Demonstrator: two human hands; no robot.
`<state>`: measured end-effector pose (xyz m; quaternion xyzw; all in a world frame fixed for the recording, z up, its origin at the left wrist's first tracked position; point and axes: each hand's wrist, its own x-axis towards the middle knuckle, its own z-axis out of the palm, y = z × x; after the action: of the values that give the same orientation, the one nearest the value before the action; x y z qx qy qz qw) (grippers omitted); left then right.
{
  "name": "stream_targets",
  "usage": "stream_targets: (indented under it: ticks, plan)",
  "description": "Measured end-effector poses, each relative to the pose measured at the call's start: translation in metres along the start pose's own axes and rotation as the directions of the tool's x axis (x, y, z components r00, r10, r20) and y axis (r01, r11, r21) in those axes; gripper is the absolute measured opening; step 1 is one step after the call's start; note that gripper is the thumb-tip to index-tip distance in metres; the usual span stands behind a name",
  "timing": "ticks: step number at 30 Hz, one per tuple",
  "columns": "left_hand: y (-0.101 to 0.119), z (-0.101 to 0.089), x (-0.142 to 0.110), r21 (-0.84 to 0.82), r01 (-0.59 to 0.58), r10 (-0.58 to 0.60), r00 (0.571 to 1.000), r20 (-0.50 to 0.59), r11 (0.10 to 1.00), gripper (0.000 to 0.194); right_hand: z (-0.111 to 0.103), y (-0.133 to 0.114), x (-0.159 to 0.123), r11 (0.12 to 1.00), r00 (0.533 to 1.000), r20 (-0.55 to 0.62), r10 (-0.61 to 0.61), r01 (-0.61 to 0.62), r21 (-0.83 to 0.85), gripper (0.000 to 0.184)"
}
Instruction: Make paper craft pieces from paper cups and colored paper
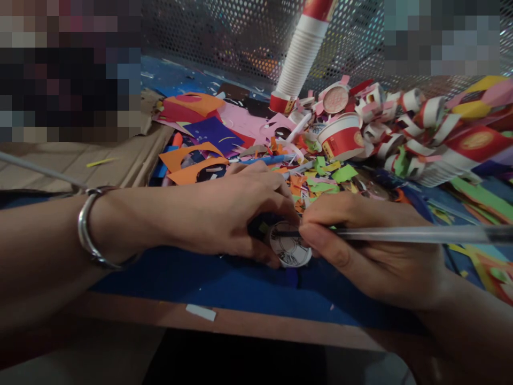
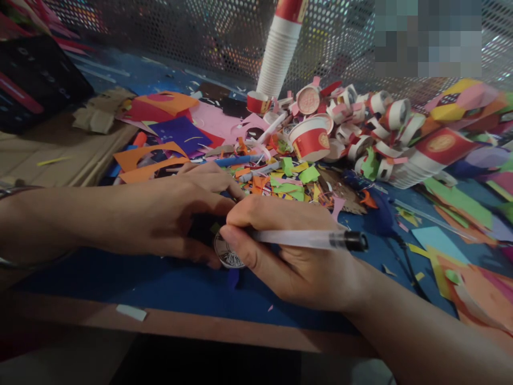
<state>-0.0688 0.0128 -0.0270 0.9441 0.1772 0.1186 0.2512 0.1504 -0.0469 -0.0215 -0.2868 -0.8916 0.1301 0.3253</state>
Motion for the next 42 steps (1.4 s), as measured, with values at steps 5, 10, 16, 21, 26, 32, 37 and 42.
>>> stream_targets:
  ticks: [5, 10, 16, 21, 26, 32, 37, 42]
  plan:
    - [0.0012, -0.0012, 0.0000, 0.020, 0.000, 0.000, 1.000, 0.006, 1.000, 0.037, 0.0005, 0.0007, 0.0010, 1.000, 1.000, -0.004, 0.003, -0.003, -0.006, 0.015]
    - [0.0023, -0.0028, 0.0011, -0.020, 0.000, 0.001, 1.000, 0.012, 1.000, 0.035, -0.0005, 0.0002, 0.0016, 1.000, 1.000, -0.005, -0.005, 0.005, 0.007, 0.016]
    - [0.0033, -0.0039, 0.0013, -0.025, 0.007, -0.007, 1.000, 0.020, 1.000, 0.035, -0.0005, -0.0002, 0.0011, 1.000, 1.000, -0.009, -0.005, 0.006, 0.017, 0.016]
    - [0.0029, -0.0027, 0.0009, -0.020, 0.017, -0.017, 0.999, 0.030, 1.000, 0.036, -0.0014, 0.0006, 0.0017, 1.000, 1.000, -0.010, 0.007, -0.006, 0.027, 0.016]
    - [0.0007, -0.0004, 0.0005, -0.006, 0.021, -0.021, 1.000, 0.003, 1.000, 0.037, -0.0018, 0.0012, 0.0023, 1.000, 1.000, -0.029, 0.011, -0.010, 0.029, 0.019]
    - [0.0009, -0.0015, 0.0004, -0.027, 0.003, -0.003, 1.000, -0.004, 1.000, 0.037, 0.0003, 0.0035, 0.0022, 1.000, 0.998, -0.055, 0.000, -0.001, -0.008, 0.018]
    - [-0.0008, -0.0009, -0.0005, -0.035, 0.015, -0.015, 1.000, -0.008, 0.999, 0.039, -0.0012, 0.0033, 0.0025, 1.000, 0.999, -0.045, 0.003, -0.003, -0.014, 0.018]
    - [0.0002, -0.0023, 0.0007, -0.010, 0.016, -0.015, 0.999, 0.031, 1.000, 0.038, -0.0020, 0.0021, 0.0024, 1.000, 0.999, -0.031, 0.022, -0.022, 0.000, 0.019]
